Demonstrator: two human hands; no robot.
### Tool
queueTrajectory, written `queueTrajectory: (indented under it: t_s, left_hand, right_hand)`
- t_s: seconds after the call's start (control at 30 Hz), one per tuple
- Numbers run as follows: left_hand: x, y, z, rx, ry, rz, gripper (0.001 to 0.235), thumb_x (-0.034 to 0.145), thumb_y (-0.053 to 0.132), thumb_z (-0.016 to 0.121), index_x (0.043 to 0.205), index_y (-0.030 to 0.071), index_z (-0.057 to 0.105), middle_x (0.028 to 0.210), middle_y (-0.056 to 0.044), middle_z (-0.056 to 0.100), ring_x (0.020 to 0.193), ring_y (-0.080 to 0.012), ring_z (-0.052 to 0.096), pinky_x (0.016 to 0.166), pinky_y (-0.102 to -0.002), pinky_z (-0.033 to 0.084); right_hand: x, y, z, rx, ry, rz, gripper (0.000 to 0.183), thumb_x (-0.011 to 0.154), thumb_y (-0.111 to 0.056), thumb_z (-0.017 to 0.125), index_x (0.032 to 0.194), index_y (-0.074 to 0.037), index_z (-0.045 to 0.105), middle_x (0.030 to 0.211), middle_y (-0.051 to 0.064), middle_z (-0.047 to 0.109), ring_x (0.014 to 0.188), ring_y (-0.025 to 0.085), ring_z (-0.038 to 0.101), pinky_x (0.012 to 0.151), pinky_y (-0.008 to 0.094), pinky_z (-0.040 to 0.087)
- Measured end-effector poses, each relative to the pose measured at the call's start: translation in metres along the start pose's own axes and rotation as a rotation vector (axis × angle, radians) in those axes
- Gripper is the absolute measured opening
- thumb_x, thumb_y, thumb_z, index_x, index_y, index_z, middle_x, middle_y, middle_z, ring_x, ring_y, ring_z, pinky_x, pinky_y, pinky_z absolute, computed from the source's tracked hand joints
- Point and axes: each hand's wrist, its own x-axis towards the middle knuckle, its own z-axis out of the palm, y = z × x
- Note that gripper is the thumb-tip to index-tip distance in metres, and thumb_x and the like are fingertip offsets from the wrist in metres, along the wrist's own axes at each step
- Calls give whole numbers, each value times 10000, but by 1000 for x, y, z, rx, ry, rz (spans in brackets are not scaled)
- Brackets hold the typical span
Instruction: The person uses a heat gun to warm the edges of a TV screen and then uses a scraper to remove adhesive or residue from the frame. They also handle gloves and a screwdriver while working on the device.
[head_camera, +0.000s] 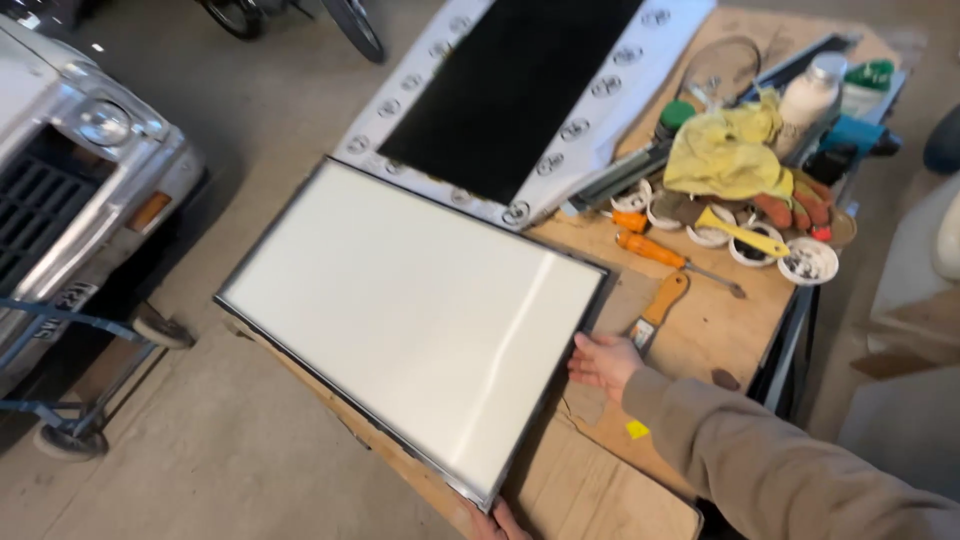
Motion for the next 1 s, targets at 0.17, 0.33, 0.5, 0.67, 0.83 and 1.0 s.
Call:
queueTrajectory:
  t_s: [0.17, 0.33, 0.5, 0.67, 0.83, 1.0]
  left_hand:
    - [8, 27, -7, 40, -101, -111, 671, 1008, 142, 478, 1579, -102, 225, 1473, -325, 498, 1300, -400, 585, 1027, -420, 496]
    - [19, 63, -13, 136, -189, -234, 666, 992, 166, 521, 1566, -60, 272, 1464, -293, 530, 1297, -406, 588, 1004, -427, 505]
    - [9, 43, -10, 126, -174, -154, 676, 984, 166, 533, 1568, -52, 271, 1429, -293, 556, 1253, -419, 612, 982, -439, 511]
    - [10, 38, -8, 92, -171, -187, 680, 981, 160, 520, 1580, -27, 260, 1383, -262, 607, 1218, -389, 649, 972, -440, 526]
    - [21, 63, -16, 204, -285, -270, 691, 992, 171, 504, 1589, -1, 202, 1450, -263, 538, 1259, -394, 602, 972, -442, 517]
    - [17, 60, -18, 143, -288, -206, 698, 1000, 187, 500, 1595, -4, 190, 1445, -275, 540, 1266, -404, 592, 983, -434, 501]
  right_hand:
    - [-19, 5, 16, -90, 7, 66, 511, 904, -189, 747, 1301, 58, 542, 1173, 167, 652, 1028, 330, 683, 858, 508, 615]
    - [-13, 12, 18, -129, 21, 16, 538, 890, -146, 756, 1327, 76, 535, 1135, 202, 678, 993, 325, 696, 832, 495, 615]
    - [-17, 7, 23, -142, 97, 21, 442, 891, -112, 758, 1243, 39, 538, 1105, 175, 674, 978, 319, 693, 811, 486, 613]
    - [-10, 5, 24, -138, 102, 57, 330, 880, -113, 755, 1136, -1, 580, 1077, 148, 674, 977, 307, 682, 786, 460, 589]
    - [-12, -3, 30, -12, 150, 34, 558, 887, 11, 710, 1379, 2, 447, 1304, 186, 611, 1179, 319, 642, 937, 470, 602]
    - [-7, 1, 25, -29, 140, 14, 651, 896, -14, 727, 1463, 37, 411, 1366, 206, 572, 1219, 324, 599, 962, 467, 580]
